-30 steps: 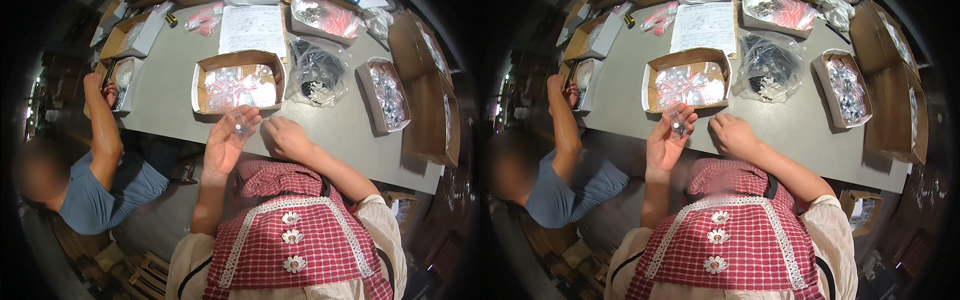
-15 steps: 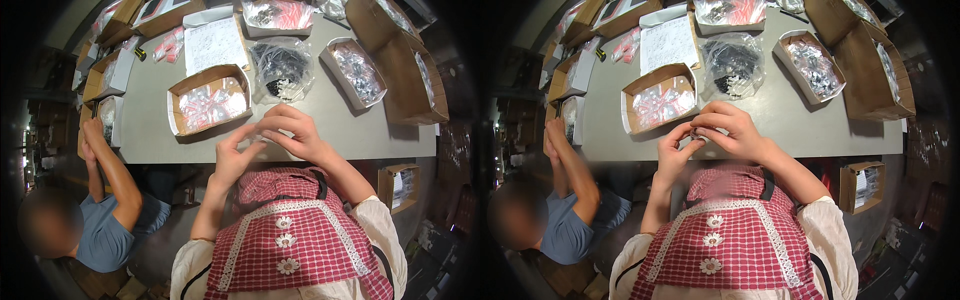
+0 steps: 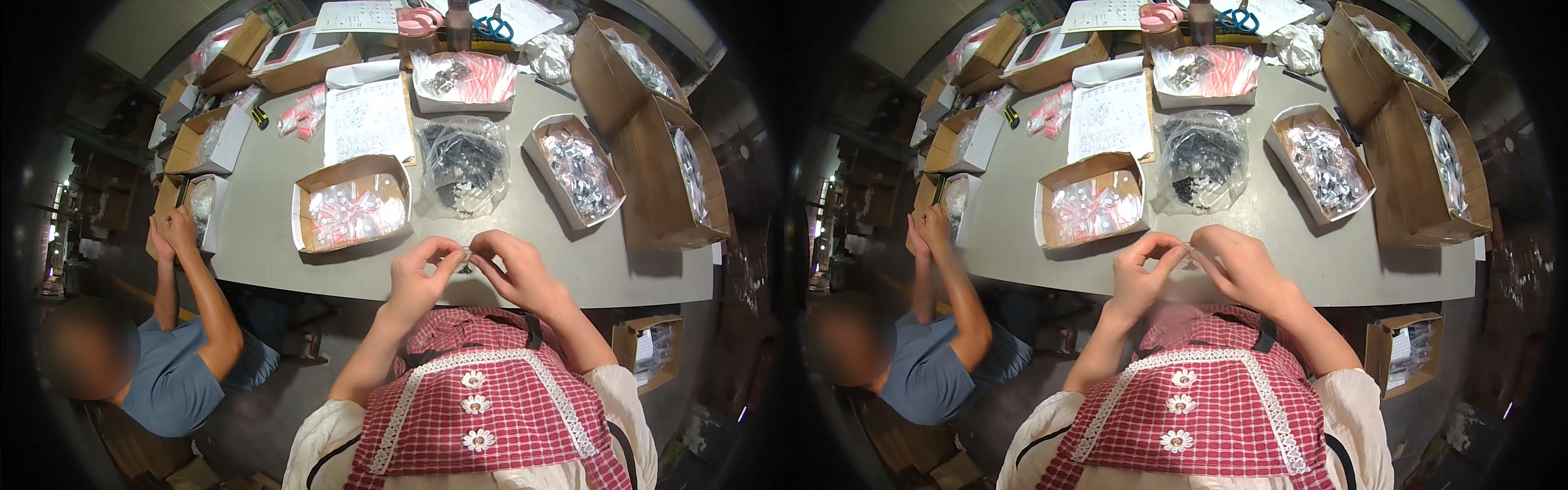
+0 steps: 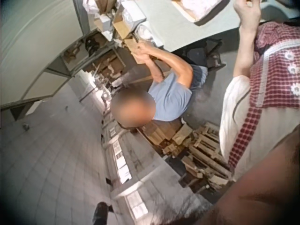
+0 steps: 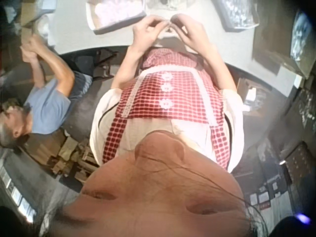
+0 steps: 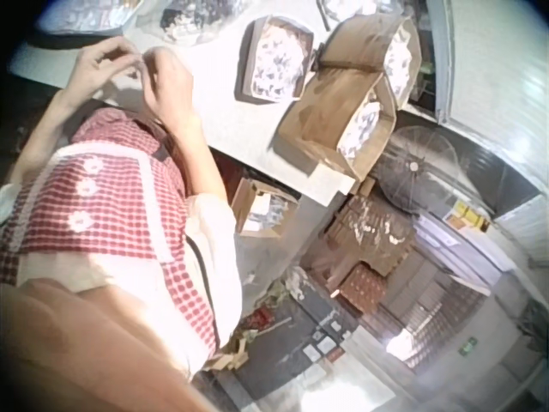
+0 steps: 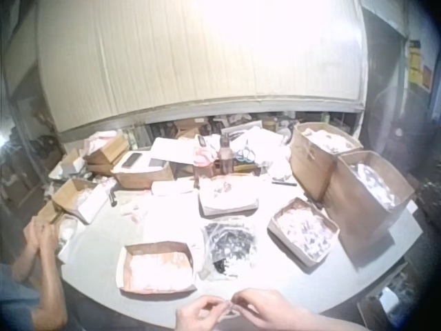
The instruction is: The person picks up small hardware components from a box, fits them together by hand, and places the assembled units into a separate container.
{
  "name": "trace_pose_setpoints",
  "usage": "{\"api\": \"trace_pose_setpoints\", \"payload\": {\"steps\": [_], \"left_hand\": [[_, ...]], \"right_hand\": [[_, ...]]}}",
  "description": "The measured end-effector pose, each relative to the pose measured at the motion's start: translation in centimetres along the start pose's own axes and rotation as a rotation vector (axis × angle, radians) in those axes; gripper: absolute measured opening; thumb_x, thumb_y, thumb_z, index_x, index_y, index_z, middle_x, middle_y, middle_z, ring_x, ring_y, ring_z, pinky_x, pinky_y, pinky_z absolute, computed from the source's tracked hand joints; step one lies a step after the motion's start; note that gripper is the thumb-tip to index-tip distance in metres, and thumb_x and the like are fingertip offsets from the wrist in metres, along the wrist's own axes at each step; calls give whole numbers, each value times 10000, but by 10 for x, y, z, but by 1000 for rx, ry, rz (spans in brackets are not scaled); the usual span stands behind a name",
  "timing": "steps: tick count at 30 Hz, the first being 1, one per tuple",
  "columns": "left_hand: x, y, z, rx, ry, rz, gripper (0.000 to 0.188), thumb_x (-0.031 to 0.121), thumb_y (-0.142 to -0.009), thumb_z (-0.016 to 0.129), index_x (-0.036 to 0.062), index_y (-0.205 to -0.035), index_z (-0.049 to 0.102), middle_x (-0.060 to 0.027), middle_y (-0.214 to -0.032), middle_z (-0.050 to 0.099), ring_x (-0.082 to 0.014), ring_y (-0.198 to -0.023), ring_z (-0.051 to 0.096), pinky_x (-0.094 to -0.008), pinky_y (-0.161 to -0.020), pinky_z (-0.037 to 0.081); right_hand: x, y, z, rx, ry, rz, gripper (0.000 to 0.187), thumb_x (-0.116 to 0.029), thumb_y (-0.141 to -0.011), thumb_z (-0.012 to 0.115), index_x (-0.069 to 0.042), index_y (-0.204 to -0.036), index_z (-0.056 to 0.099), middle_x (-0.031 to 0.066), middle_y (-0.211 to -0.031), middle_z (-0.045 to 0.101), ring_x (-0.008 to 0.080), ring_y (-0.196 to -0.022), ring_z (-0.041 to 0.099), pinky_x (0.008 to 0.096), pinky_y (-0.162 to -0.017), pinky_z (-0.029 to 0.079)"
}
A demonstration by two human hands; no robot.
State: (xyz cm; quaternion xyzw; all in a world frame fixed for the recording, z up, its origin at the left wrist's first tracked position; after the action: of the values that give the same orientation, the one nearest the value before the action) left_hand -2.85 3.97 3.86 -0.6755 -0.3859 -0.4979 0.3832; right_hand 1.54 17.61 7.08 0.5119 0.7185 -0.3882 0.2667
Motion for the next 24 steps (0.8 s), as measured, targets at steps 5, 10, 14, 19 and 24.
{"api": "trace_pose_setpoints", "payload": {"steps": [5, 10, 14, 19, 24], "left_hand": [[8, -9, 18, -77, -73, 74, 81, 67, -871, 703, -3, -890, 669, -61, -804, 686, -100, -727, 644, -255, -659, 510], [25, -14, 25, -107, -242, 245, 79, 54, -817, 700, 2, -841, 645, -111, -752, 647, -180, -632, 615, -299, -596, 482], [32, -15, 26, -108, -187, 326, 75, 24, -790, 694, 5, -807, 624, -124, -749, 630, -243, -645, 617, -346, -607, 482], [46, -20, 24, -43, -189, 408, 66, -7, -779, 675, 18, -776, 614, -114, -740, 614, -298, -672, 611, -379, -630, 485], [2, -40, -2, 158, -302, 172, 35, 55, -879, 640, 23, -882, 628, -127, -795, 671, -313, -717, 653, -395, -644, 507]], "right_hand": [[16, 8, -7, 51, -135, 126, 223, -86, -927, 649, -20, -1136, 611, 156, -984, 679, 294, -839, 693, 354, -740, 540], [30, 10, 3, -56, -236, 169, 155, -123, -930, 647, -2, -1025, 624, 121, -888, 666, 237, -784, 657, 343, -711, 518], [29, 8, 2, -108, -260, 210, 151, -152, -926, 630, -2, -935, 620, 99, -821, 643, 195, -736, 623, 340, -676, 501], [54, 12, 9, -165, -446, 347, 133, -148, -931, 609, -22, -890, 615, 50, -799, 630, 141, -711, 599, 298, -640, 486], [85, 10, -31, 163, -676, 446, 150, -150, -985, 603, -39, -885, 612, 7, -807, 623, 94, -690, 572, 252, -627, 472]]}}
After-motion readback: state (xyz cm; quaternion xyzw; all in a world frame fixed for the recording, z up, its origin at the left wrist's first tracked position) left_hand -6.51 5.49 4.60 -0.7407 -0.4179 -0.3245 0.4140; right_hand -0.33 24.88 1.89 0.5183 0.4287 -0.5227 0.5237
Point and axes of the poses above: each hand's wrist, its own y-axis away from the middle knuckle, its own z-axis out of the palm, x = y × z, the point moved 10 cm from there along -y, towards the middle knuckle
